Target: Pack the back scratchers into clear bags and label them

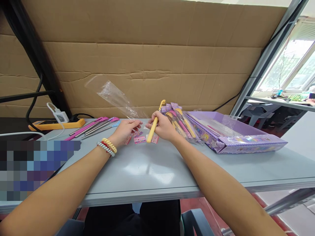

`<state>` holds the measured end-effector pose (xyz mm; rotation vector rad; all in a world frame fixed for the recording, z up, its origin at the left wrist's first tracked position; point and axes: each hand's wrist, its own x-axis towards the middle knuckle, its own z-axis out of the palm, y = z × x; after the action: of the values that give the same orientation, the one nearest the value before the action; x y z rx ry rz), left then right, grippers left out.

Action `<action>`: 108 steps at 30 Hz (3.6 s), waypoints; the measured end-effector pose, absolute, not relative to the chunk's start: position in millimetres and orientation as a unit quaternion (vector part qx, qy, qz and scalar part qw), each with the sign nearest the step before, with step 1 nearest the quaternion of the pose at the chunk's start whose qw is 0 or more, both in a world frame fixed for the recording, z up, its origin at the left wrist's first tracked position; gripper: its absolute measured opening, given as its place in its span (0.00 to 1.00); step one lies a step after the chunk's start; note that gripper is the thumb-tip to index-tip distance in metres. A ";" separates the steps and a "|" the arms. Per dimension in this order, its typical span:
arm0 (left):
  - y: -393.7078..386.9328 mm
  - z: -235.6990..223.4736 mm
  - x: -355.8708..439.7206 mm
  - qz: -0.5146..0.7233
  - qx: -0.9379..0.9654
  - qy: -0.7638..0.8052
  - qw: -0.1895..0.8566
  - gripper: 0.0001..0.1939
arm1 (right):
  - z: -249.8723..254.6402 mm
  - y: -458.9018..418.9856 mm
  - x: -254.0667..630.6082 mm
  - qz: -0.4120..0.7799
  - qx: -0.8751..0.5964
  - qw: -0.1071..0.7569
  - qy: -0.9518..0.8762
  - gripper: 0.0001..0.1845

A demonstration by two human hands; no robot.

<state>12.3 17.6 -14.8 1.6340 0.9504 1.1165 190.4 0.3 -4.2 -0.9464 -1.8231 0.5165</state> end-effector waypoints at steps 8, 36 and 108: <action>23.1 -7.2 -1.0 0.534 0.568 0.434 0.451 0.13 | -6.2 1.9 198.3 0.250 -0.412 0.440 -0.758 0.19; 16.9 -7.2 5.2 0.526 0.524 0.394 0.541 0.08 | -18.9 2.7 181.8 -0.016 -0.451 0.377 -0.809 0.26; 23.8 1.9 -16.2 0.459 0.568 0.342 0.592 0.07 | 0.3 -8.9 183.8 0.089 -0.424 0.496 -0.752 0.22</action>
<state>-16.2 23.8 1.9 1.3208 0.7958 1.0665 183.8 -8.9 0.3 -1.0273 -1.8220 0.2155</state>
